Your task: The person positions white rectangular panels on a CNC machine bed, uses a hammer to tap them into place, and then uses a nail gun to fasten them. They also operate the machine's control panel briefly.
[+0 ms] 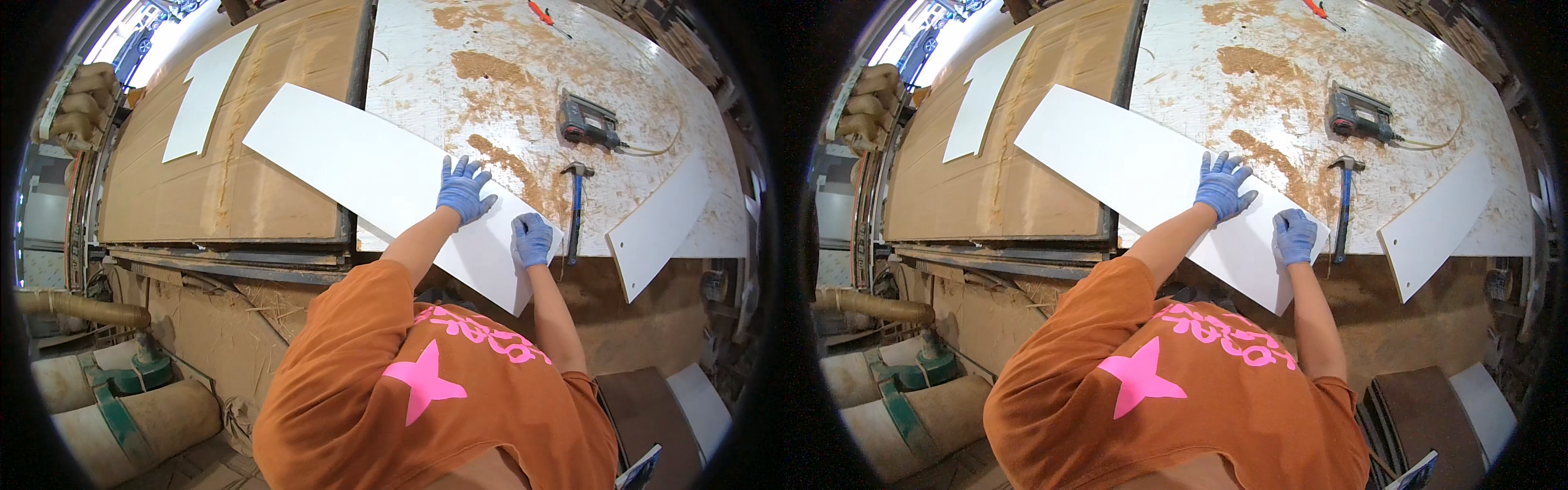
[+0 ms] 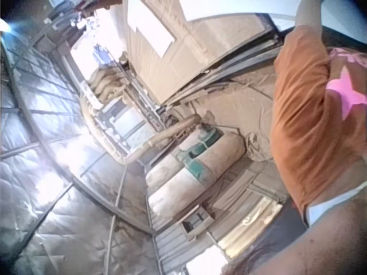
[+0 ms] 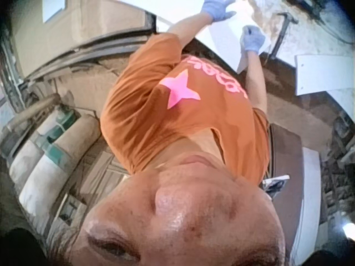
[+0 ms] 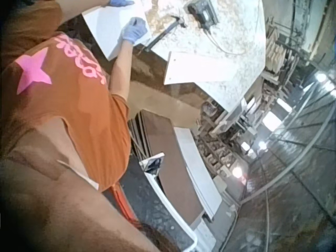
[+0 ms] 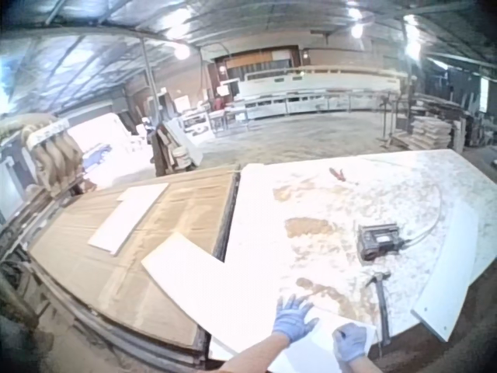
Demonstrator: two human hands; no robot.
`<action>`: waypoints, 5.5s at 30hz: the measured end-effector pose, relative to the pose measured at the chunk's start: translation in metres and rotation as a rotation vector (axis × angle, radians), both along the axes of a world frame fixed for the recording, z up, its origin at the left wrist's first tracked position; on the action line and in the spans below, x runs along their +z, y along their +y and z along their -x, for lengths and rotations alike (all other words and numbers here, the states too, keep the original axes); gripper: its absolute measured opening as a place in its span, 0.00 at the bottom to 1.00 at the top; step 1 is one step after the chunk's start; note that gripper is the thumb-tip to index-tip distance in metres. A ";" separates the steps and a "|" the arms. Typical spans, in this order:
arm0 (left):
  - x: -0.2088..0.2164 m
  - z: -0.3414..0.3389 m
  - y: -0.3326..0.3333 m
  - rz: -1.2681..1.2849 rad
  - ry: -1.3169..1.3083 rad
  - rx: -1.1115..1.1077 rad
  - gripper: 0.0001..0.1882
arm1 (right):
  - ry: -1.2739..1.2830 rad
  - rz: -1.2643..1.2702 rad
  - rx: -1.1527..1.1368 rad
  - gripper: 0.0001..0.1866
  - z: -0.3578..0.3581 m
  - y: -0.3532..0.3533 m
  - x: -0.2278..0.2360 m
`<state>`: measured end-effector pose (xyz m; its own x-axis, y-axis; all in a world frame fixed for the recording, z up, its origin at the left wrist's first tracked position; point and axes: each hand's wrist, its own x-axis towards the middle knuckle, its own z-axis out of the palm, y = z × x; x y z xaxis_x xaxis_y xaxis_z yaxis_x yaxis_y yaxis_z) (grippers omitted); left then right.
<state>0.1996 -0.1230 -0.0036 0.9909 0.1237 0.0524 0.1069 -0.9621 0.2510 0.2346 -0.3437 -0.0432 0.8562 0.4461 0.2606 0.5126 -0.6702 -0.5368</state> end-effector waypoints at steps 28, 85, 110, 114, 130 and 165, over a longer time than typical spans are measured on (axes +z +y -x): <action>-0.003 -0.009 -0.008 -0.092 -0.055 -0.065 0.28 | 0.041 0.103 0.086 0.08 -0.001 -0.007 0.011; 0.000 -0.006 -0.002 0.105 -0.126 -0.058 0.27 | 0.066 0.100 -0.033 0.09 -0.006 0.008 0.009; 0.005 -0.007 -0.005 0.182 -0.089 -0.047 0.27 | -0.117 -0.019 0.067 0.07 -0.009 -0.007 -0.024; -0.015 -0.004 0.006 0.127 -0.225 -0.088 0.27 | 0.010 0.023 -0.112 0.09 0.000 0.015 0.005; 0.000 -0.009 -0.003 0.027 -0.205 -0.112 0.25 | 0.028 0.080 -0.182 0.09 0.006 0.011 0.020; -0.010 -0.016 -0.001 -0.011 -0.159 -0.082 0.26 | 0.020 0.051 -0.128 0.08 -0.003 0.012 0.004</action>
<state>0.2154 -0.1241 -0.0137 0.9768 0.0411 0.2101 -0.0126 -0.9687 0.2481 0.2379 -0.3319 -0.0393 0.9118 0.3451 0.2227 0.4107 -0.7560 -0.5098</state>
